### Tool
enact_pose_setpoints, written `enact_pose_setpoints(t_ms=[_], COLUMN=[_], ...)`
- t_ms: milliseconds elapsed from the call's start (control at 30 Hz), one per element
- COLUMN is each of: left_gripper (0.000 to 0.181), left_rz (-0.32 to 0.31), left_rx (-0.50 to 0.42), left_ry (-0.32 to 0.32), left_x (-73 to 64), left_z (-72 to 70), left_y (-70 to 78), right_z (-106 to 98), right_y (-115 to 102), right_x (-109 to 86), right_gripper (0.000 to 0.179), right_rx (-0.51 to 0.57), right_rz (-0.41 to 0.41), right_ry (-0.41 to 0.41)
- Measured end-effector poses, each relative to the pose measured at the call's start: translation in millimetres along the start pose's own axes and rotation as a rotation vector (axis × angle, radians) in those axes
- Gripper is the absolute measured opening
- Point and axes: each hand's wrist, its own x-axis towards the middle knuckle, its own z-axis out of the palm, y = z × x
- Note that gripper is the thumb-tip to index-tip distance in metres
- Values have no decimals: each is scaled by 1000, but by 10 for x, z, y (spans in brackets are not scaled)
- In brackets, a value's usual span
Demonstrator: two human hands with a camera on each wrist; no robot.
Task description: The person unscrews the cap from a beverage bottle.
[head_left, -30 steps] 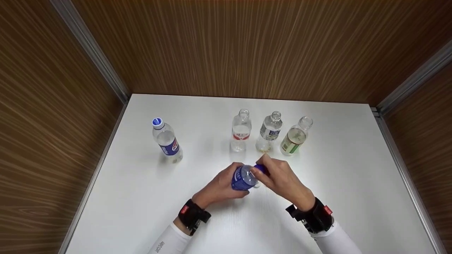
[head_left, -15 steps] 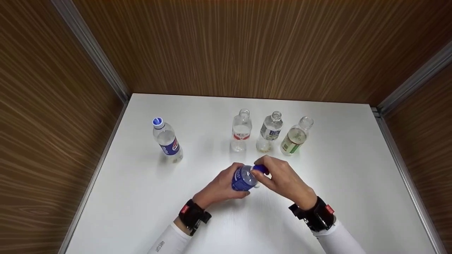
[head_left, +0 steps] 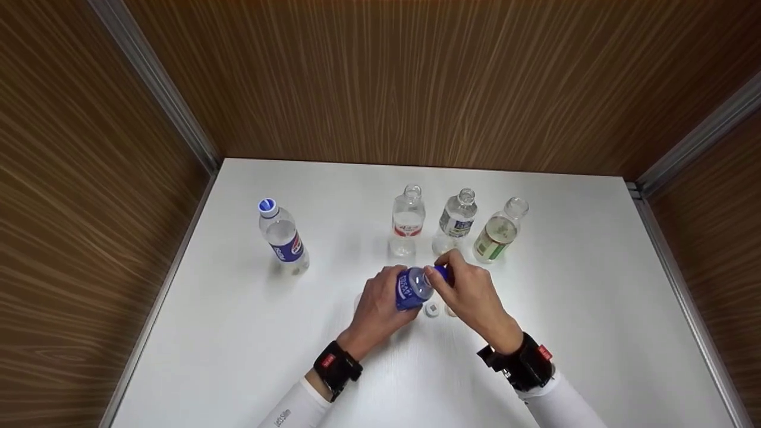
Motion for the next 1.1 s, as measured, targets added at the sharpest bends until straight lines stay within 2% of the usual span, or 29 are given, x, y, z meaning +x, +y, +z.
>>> enact_pose_setpoints(t_ms=[467,700,933,1100], left_gripper=[74,72,74,74], left_rz=[-58,-66,-74,-67], left_rx=[-87,-142,-204,-225], left_ry=[-124,-159,-222,-244], left_x=[28,34,40,47], left_z=[-84,-102,-133,-143], left_y=[31,12,-14,-31], right_z=[-69,-79,-87,-93], right_y=[0,24,28,19], right_x=[-12,-16,-18,-15], right_gripper=[18,19,21,22], right_rx=[27,29,37,46], right_rz=[-81,-144,-184,-205], right_ry=[-51,-56,-66,-70])
